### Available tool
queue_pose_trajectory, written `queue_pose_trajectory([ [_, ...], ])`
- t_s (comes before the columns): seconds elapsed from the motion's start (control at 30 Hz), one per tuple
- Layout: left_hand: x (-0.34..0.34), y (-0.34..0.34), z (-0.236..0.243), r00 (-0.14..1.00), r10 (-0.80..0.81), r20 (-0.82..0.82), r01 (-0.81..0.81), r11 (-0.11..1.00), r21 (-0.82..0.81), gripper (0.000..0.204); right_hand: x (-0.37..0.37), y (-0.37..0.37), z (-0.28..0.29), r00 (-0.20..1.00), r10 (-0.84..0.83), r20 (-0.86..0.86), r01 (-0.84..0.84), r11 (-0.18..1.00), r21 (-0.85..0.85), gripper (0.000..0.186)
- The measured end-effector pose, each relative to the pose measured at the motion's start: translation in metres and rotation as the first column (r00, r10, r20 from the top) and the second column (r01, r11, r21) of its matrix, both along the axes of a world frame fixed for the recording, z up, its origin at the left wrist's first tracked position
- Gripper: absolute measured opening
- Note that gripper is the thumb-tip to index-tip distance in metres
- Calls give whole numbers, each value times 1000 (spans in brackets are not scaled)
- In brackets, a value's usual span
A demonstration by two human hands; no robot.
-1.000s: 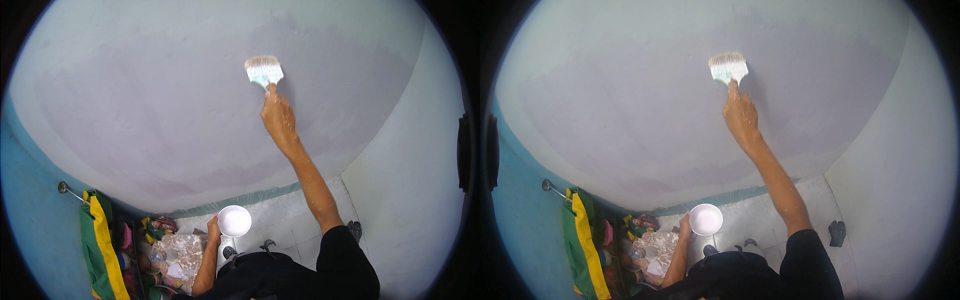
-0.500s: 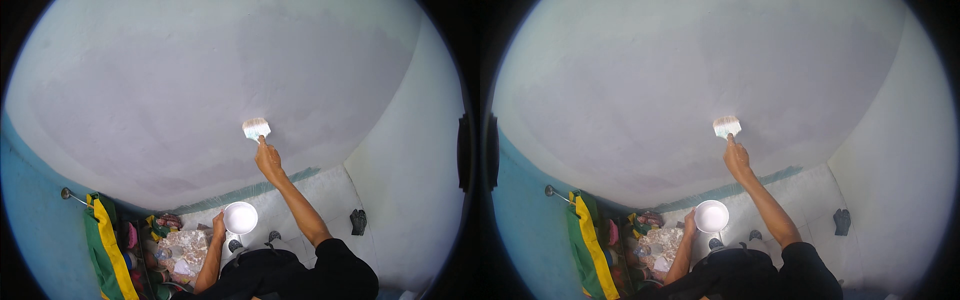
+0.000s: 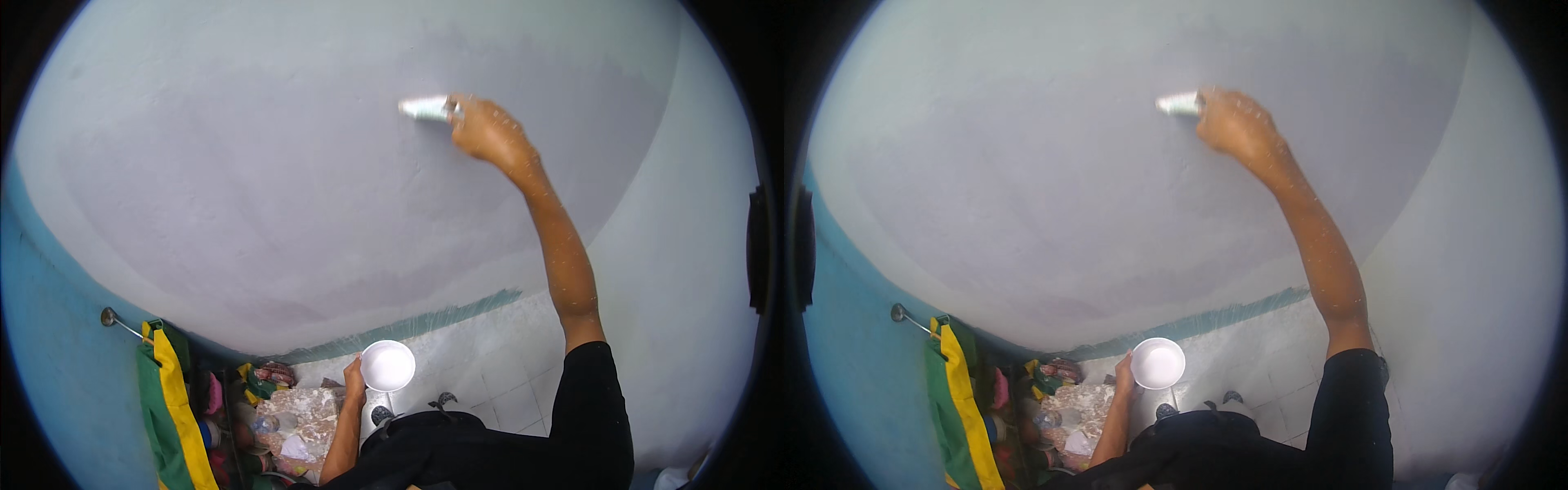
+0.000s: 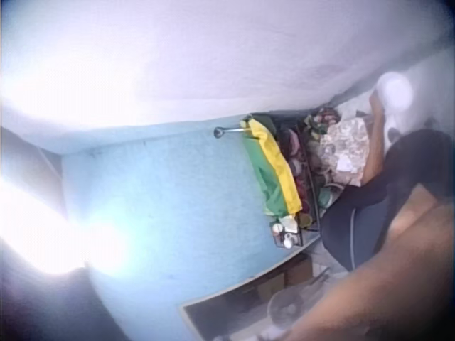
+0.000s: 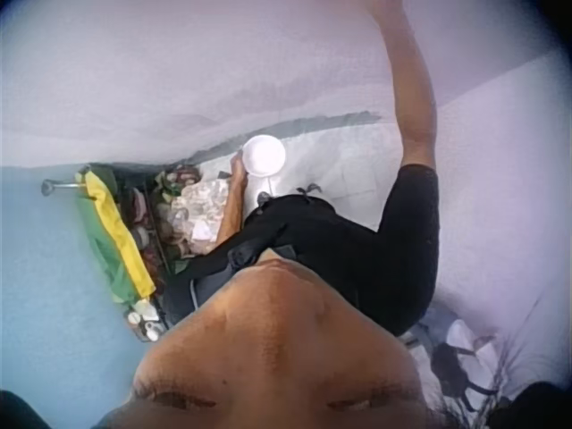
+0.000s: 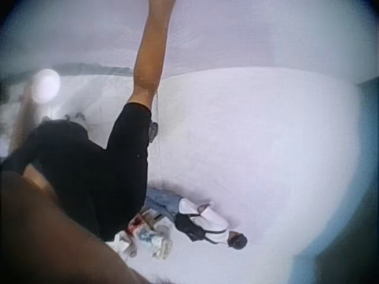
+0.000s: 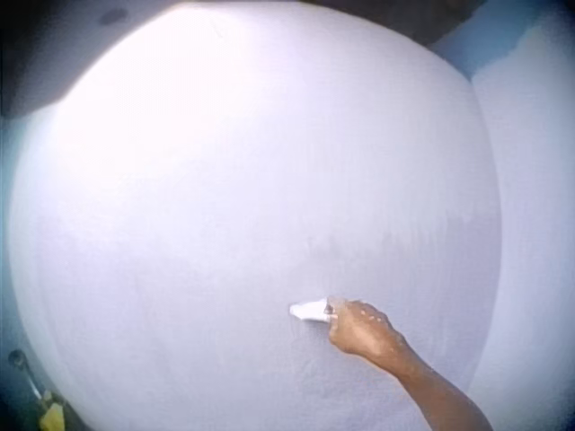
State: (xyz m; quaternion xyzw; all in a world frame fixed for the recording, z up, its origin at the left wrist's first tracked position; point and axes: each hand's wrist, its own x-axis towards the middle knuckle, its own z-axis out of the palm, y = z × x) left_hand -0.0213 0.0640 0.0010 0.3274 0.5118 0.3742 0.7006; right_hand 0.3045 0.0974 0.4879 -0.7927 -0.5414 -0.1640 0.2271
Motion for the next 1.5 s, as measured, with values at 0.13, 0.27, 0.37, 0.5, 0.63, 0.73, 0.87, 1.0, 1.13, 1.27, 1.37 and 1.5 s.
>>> queue_pose_trajectory([
  [0.13, -4, -1, 7, 1000, 15, -21, -14, 999, 30, 38, -9, -11, 26, 995, 50, -84, -24, 956, 291, 29],
  [0.27, -6, -3, 11, 996, 38, -83, -34, 998, 46, 38, -4, 17, -19, 999, 40, -7, -34, 913, 406, 30],
  [0.37, -8, -4, 13, 995, 42, -93, -40, 999, 28, 39, 5, 39, -79, 997, 45, -69, -18, 933, 360, 32],
  [0.5, -6, -7, 10, 996, 55, -75, -56, 998, -13, 39, 1, 44, -176, 968, 42, -248, 25, 965, 261, 36],
  [0.63, -1, -16, 6, 992, 17, -127, -17, 1000, -5, 39, -1, 32, -269, 950, 9, -313, 43, 986, 158, 35],
  [0.73, 2, -19, 5, 993, -9, -122, 7, 1000, -18, 40, -4, 16, -327, 912, -29, -410, 36, 999, 11, 36],
  [0.87, 5, -14, 7, 996, -6, -93, 5, 1000, -8, 40, -8, 18, -364, 869, -75, -490, 12, 991, -130, 39],
  [1.0, 8, -15, 9, 996, -12, -85, 8, 999, -40, 41, 3, 16, -370, 866, -28, -499, -53, 988, -148, 43],
  [1.13, 9, -14, 11, 994, -58, -98, 53, 997, -51, 41, 19, 36, -319, 920, 93, -381, -174, 967, -185, 39],
  [1.27, 6, -15, 9, 998, -21, -61, 19, 999, -42, 40, 27, 45, -212, 955, 82, -286, -157, 955, -250, 31],
  [1.37, -3, -14, 4, 999, -1, -36, -1, 999, -45, 39, 13, 41, -125, 981, 61, -183, -114, 949, -295, 32],
  [1.5, -15, -18, -1, 1000, 13, 20, -11, 997, -73, 39, -2, 26, -23, 999, 18, -32, -26, 968, -248, 33],
])
